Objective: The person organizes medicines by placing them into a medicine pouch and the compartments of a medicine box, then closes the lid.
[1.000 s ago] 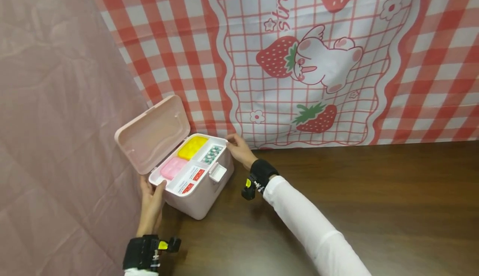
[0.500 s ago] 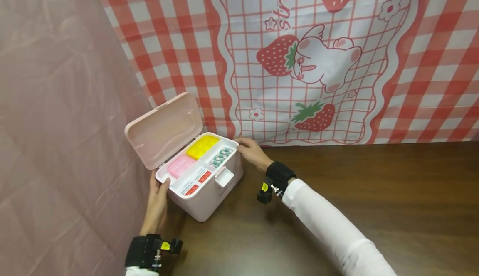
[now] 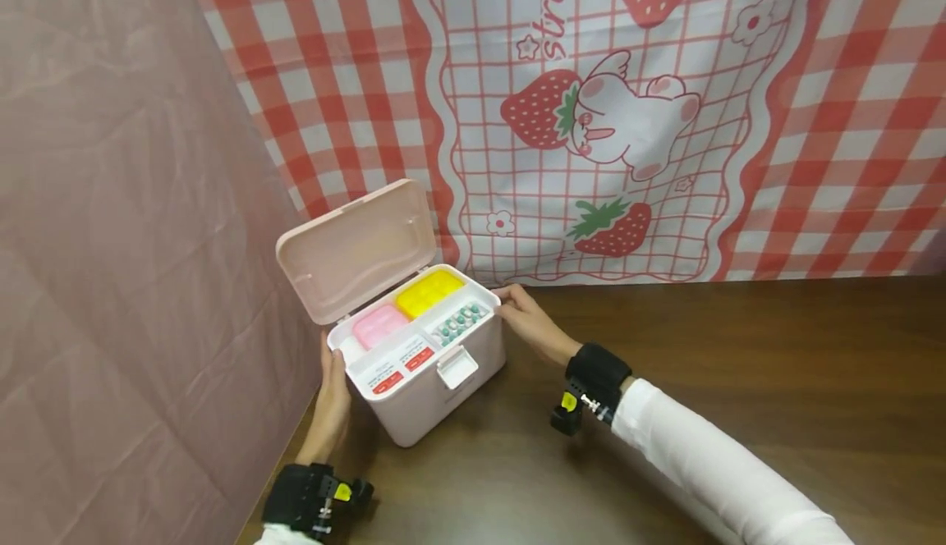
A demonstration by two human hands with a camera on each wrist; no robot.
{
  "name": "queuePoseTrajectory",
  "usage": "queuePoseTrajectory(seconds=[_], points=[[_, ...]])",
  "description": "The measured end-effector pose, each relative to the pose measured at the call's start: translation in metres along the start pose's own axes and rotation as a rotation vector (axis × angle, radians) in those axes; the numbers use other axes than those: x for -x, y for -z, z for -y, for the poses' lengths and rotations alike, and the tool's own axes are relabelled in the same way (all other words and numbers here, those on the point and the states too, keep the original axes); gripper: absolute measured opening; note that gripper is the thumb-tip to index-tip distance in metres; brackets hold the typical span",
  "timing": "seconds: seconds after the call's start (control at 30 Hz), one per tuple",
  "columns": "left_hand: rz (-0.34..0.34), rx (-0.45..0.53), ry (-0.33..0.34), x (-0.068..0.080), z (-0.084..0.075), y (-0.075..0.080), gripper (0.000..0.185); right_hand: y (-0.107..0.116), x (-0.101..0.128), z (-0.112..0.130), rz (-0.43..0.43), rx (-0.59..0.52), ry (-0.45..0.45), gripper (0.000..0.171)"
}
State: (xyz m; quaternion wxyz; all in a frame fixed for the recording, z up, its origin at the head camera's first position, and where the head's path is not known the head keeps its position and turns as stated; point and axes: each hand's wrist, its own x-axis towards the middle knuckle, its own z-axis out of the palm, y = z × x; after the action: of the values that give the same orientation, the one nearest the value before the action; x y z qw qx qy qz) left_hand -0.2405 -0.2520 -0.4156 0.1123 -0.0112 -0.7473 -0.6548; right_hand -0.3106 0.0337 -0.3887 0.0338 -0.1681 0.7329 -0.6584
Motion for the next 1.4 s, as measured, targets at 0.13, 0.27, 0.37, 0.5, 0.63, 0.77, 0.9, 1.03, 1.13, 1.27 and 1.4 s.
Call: queuePoseTrajectory(seconds=[0.13, 0.27, 0.37, 0.5, 0.63, 0.77, 0.9, 1.03, 1.13, 1.27, 1.4], points=[[0.006, -0.036, 0.059, 0.005, -0.001, -0.009, 0.059, 0.010, 0.021, 0.001, 0.022, 0.012, -0.001, 0.032], [0.033, -0.016, 0.087, 0.008, -0.002, -0.019, 0.060, 0.021, 0.041, 0.000, 0.043, 0.052, 0.003, 0.035], [0.054, 0.010, 0.085, 0.010, -0.004, -0.026, 0.061, 0.029, 0.057, 0.000, 0.060, 0.080, 0.015, 0.039], [0.089, -0.002, 0.058, 0.011, -0.004, -0.038, 0.062, 0.040, 0.077, 0.002, 0.069, 0.129, 0.032, 0.046], [0.143, -0.036, 0.055, 0.011, -0.006, -0.049, 0.061, 0.052, 0.096, 0.002, 0.058, 0.228, 0.066, 0.051], [0.194, -0.099, 0.055, 0.011, -0.009, -0.058, 0.059, 0.064, 0.113, 0.002, 0.061, 0.316, 0.129, 0.055], [0.237, -0.146, 0.000, 0.010, -0.011, -0.068, 0.057, 0.073, 0.128, 0.003, 0.044, 0.364, 0.161, 0.057], [0.277, -0.123, -0.042, 0.008, -0.012, -0.081, 0.055, 0.084, 0.141, 0.002, 0.026, 0.374, 0.168, 0.059], [0.315, -0.081, -0.054, 0.007, -0.013, -0.092, 0.055, 0.092, 0.152, 0.001, 0.026, 0.366, 0.154, 0.063], [0.369, -0.039, -0.051, 0.005, -0.015, -0.105, 0.055, 0.102, 0.166, 0.000, 0.008, 0.377, 0.126, 0.067], [0.404, -0.062, -0.082, 0.004, -0.017, -0.118, 0.054, 0.111, 0.178, 0.000, -0.025, 0.396, 0.108, 0.067]])
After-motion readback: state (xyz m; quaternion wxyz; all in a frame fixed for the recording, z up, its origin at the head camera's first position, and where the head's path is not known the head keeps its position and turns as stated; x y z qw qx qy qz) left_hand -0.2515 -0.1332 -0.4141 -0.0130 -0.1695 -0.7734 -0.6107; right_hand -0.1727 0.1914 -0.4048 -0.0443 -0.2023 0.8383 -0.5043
